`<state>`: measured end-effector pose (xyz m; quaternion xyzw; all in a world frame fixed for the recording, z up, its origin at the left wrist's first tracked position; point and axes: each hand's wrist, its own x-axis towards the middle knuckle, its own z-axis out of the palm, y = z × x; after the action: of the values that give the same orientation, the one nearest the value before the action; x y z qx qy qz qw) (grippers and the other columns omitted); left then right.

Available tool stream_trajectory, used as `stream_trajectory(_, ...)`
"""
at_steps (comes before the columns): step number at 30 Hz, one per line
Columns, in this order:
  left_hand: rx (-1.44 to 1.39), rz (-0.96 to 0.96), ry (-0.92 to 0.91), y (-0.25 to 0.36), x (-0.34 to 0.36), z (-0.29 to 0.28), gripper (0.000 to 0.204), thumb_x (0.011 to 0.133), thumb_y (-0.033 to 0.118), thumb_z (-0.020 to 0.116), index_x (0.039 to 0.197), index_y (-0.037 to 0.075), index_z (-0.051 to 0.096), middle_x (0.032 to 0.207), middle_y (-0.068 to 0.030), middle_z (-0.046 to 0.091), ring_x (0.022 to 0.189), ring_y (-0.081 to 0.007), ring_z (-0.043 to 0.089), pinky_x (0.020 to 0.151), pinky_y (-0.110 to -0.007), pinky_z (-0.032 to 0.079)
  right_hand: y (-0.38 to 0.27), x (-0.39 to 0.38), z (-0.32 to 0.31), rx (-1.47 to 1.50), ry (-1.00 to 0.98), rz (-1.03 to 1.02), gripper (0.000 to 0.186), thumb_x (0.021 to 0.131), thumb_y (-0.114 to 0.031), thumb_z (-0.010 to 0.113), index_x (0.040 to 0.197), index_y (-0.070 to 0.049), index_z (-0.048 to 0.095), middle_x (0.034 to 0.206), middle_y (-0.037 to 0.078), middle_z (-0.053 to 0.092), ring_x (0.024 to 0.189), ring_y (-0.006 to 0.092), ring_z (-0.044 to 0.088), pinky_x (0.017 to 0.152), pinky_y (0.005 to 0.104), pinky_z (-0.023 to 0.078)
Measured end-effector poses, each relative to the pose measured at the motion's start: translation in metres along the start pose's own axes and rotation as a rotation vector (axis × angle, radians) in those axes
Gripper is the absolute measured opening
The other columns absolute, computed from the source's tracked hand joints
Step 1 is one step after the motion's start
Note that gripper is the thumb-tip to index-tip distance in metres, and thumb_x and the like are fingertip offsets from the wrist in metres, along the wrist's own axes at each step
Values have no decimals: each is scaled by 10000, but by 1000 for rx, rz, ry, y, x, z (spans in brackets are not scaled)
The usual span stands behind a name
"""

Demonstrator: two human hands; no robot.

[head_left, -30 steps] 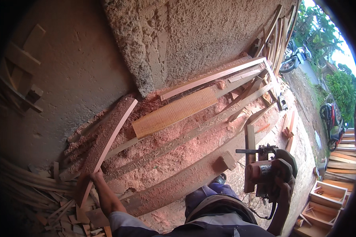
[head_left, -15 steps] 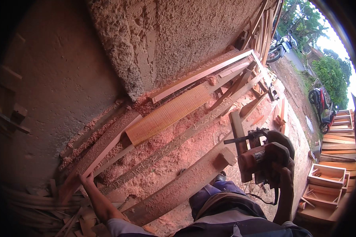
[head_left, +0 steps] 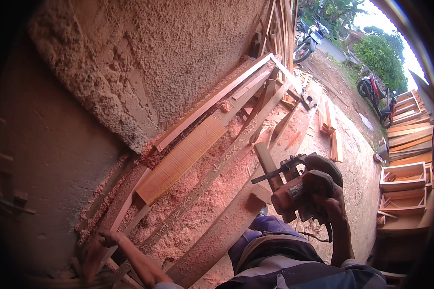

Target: The person uses a circular saw to cut a long wooden plank on a workbench. They position the plank, guide the saw along the cut line, and remove the cut piece. The workspace is cluttered with wood scraps and tools.

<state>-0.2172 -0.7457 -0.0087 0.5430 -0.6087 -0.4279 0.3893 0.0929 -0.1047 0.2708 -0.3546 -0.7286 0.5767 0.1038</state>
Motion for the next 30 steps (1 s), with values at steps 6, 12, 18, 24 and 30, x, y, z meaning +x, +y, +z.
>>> stream_trajectory(6,-96,340,-422,43,-103,41,511,1035,317,592,1390,-40,502,1410,-224,510,1309,-328,528,1081,-443,455,18,20,-44,91,57,33,510,735,-47,721,1243,-28,675,1055,12,696,903,108,645,796,277,536)
stream_trajectory(12,-162,671,-819,90,-258,62,381,1068,257,543,1333,-17,566,1294,-201,573,1189,-302,590,1003,-410,486,38,64,-98,199,103,17,533,734,-26,724,1263,-29,663,1101,26,693,1004,129,645,900,300,523)
stream_trajectory(18,-93,763,-1097,103,-424,86,295,1043,198,566,1225,-30,608,1176,-174,615,1072,-269,617,880,-395,517,62,124,-181,190,93,-56,537,760,22,704,1293,-15,649,1170,53,705,1073,139,654,972,297,506)
stream_trajectory(24,275,1062,-1157,112,-578,117,277,975,187,631,1160,-19,632,1185,-188,621,1110,-366,603,956,-454,514,94,165,-258,122,168,65,295,825,-38,721,1118,-25,694,951,-1,701,849,87,637,742,277,528)
stream_trajectory(30,552,1132,-1172,137,-661,183,413,915,300,677,1224,31,622,1237,-165,624,1178,-358,586,997,-478,489,118,193,-305,89,218,79,324,773,-35,719,1094,1,686,956,19,706,877,120,657,793,295,538)
